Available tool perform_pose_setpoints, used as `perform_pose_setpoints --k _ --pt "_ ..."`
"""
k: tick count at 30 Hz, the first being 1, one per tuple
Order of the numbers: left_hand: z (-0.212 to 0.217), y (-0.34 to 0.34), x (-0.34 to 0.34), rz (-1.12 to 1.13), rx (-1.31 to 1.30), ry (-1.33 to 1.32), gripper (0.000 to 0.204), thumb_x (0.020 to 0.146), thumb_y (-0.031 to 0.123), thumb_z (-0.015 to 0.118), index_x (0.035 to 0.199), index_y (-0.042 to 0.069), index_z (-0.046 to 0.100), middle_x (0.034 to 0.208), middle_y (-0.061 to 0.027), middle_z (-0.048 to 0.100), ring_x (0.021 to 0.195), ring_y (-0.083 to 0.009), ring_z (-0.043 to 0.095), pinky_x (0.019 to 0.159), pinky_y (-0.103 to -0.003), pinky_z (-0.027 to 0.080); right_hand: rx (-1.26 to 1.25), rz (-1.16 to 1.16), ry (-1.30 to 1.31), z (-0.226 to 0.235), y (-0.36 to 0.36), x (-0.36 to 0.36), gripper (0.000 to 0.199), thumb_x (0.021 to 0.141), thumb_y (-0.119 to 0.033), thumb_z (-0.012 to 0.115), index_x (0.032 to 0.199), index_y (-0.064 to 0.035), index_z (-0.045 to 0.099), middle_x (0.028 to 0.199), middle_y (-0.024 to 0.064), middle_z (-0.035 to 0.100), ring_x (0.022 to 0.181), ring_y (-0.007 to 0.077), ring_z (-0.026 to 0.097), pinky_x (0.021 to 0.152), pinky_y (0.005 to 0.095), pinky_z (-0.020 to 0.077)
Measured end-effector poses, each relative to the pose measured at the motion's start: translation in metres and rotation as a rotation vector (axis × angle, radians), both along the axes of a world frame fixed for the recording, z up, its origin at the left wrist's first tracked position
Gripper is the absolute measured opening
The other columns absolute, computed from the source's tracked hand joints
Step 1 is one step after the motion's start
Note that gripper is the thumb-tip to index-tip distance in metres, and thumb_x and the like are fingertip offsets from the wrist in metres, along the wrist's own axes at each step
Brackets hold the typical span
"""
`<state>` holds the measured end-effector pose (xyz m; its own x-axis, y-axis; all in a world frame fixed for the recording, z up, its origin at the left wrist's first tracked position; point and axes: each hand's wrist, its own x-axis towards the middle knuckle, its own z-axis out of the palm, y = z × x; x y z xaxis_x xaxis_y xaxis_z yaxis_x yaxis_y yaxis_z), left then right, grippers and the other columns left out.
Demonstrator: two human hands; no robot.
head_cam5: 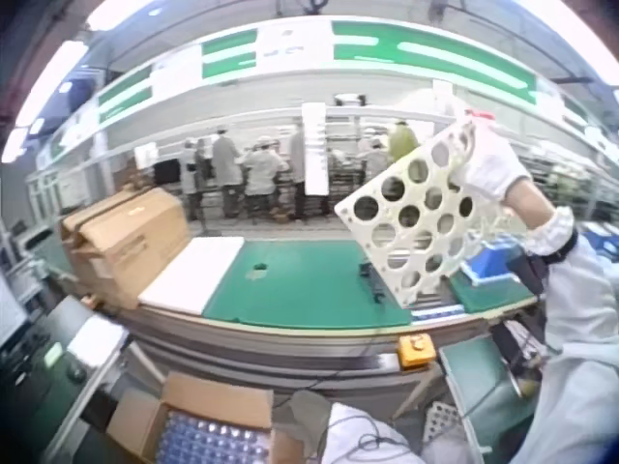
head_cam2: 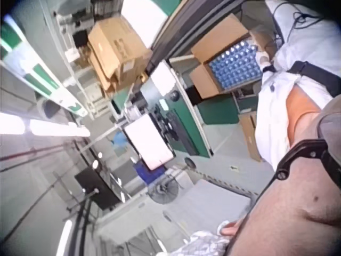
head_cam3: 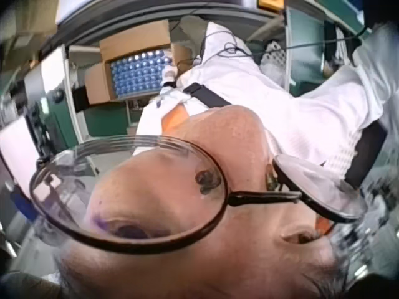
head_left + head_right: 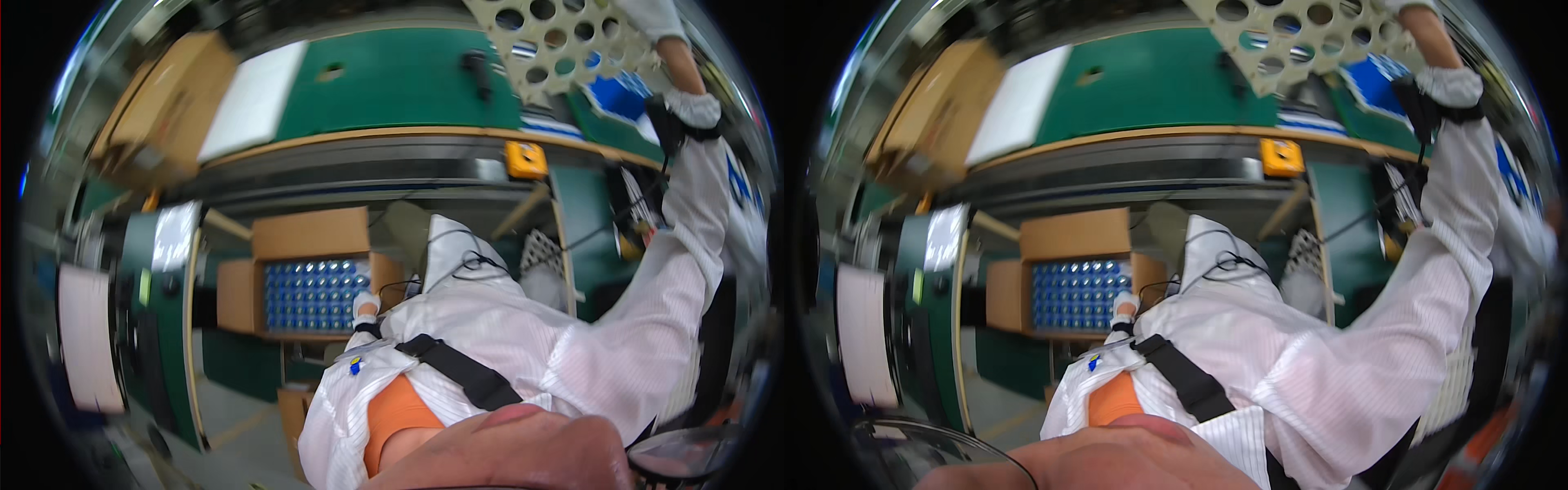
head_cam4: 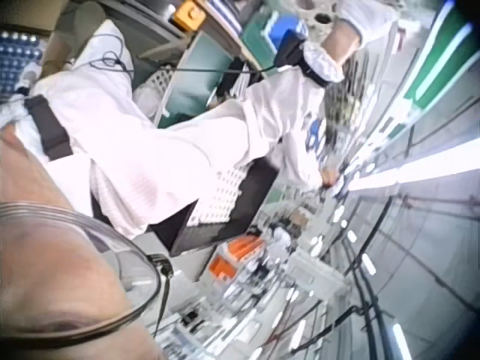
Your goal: Scan the barcode of each battery cell and place it into a tray or box for manufacturing assembly.
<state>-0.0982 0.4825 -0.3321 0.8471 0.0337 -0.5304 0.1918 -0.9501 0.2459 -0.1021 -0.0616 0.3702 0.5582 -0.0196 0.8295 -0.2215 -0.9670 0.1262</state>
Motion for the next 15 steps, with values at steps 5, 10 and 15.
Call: perform_pose_setpoints --k 5,10,15 --pt "0.141 0.015 0.042 0.201 -0.097 -0.395 0.034 0.090 0.035 0.059 0.099 0.006 0.073 0.100 -0.0237 0.069 0.095 -0.0422 0.067 0.082 -0.050 0.055 0.585 0.478 0.119 -0.087 0.082 0.129 0.058 0.067 -0.017 0.085 0.115 -0.0019 0.057 0.098 0.0065 0.068 0.087 0.0148 0.064 0.078 0.0317 0.0538" --pt "0.299 0.006 0.049 0.194 -0.832 -0.961 0.032 0.097 0.025 0.061 0.121 0.004 0.066 0.108 -0.0181 0.071 0.100 -0.0323 0.070 0.086 -0.038 0.054 1.131 0.882 0.404 -0.193 0.174 0.170 0.050 0.069 -0.010 0.082 0.109 -0.0012 0.055 0.094 0.0086 0.066 0.078 0.0165 0.064 0.072 0.0307 0.0540" --pt "0.378 -0.060 0.041 0.106 -1.759 -0.611 0.047 0.103 0.029 0.055 0.141 0.002 0.045 0.128 -0.0121 0.060 0.116 -0.0193 0.059 0.099 -0.031 0.048 1.236 0.829 0.688 -0.260 0.215 0.159 0.063 0.071 -0.015 0.084 0.121 -0.0001 0.048 0.091 0.0076 0.063 0.075 0.0158 0.062 0.068 0.0296 0.0521"
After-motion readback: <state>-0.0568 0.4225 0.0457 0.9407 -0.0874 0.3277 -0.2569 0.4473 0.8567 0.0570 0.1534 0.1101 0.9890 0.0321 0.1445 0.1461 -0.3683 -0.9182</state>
